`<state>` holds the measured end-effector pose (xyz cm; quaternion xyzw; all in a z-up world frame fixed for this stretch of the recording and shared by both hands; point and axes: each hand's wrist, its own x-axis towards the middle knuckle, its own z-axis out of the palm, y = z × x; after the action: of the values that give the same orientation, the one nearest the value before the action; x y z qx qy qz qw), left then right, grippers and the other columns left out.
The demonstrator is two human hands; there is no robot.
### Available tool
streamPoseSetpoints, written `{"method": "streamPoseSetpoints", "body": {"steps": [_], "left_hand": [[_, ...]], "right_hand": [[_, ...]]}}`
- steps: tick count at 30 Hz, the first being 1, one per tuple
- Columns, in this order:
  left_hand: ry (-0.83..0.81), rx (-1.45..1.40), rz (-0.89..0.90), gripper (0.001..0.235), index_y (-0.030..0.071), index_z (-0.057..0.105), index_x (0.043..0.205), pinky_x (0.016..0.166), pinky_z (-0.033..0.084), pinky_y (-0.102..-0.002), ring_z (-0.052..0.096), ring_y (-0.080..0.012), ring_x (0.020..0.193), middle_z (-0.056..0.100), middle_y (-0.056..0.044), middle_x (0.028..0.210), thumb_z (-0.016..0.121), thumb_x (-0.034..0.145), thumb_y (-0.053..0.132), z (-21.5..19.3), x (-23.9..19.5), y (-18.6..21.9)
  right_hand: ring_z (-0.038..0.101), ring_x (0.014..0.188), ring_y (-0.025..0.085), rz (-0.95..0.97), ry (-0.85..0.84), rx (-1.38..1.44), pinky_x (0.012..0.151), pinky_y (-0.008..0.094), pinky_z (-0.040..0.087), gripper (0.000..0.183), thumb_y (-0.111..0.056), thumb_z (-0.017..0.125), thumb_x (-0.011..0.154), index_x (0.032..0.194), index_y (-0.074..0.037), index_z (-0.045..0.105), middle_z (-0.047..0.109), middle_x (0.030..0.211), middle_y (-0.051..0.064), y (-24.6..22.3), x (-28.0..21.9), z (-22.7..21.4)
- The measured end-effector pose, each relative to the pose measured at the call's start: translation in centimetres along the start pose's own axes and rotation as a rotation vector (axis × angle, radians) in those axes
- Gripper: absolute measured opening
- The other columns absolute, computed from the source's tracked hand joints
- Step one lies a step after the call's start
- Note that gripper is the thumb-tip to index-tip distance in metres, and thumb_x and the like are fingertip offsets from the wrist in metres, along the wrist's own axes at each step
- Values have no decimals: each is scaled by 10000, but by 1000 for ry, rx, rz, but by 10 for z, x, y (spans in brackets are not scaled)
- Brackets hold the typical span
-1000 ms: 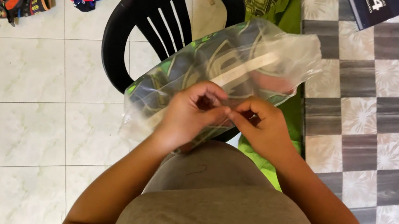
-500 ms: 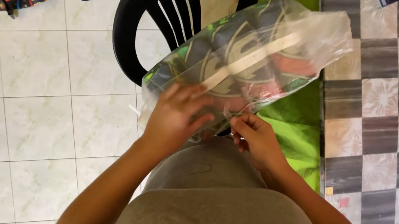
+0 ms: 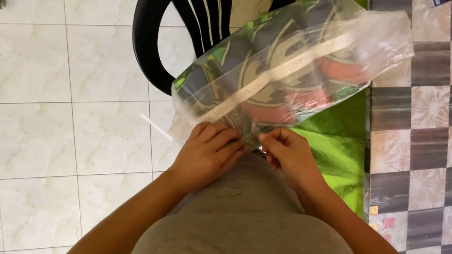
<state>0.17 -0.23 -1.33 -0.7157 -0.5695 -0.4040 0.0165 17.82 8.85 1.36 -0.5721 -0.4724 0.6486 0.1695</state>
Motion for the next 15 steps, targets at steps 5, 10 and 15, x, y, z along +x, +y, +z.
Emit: {"method": "streamPoseSetpoints", "body": {"steps": [5,10,15], "left_hand": [[-6,-40,63,119,108,683,879,789,436,-381,578,-237,906,630,-42,951,636,881,218,-8,1,1],[-41,-40,68,106,101,666,882,789,435,-374,567,-222,878,610,-39,912,635,876,202,-9,6,1],[-142,15,43,304,130,593,1199,804,419,-376,541,-227,880,572,-52,923,559,911,219,-13,13,6]], "right_hand": [[438,393,146,27,-10,-61,317,253,331,205,-165,701,809,732,3,613,470,480,77,-2,-2,3],[456,392,154,36,-11,-130,332,258,333,209,-173,696,811,732,7,624,485,473,85,-2,-3,4],[480,382,154,106,41,-96,323,252,352,212,-181,712,799,755,10,631,490,463,79,-13,-7,10]]}}
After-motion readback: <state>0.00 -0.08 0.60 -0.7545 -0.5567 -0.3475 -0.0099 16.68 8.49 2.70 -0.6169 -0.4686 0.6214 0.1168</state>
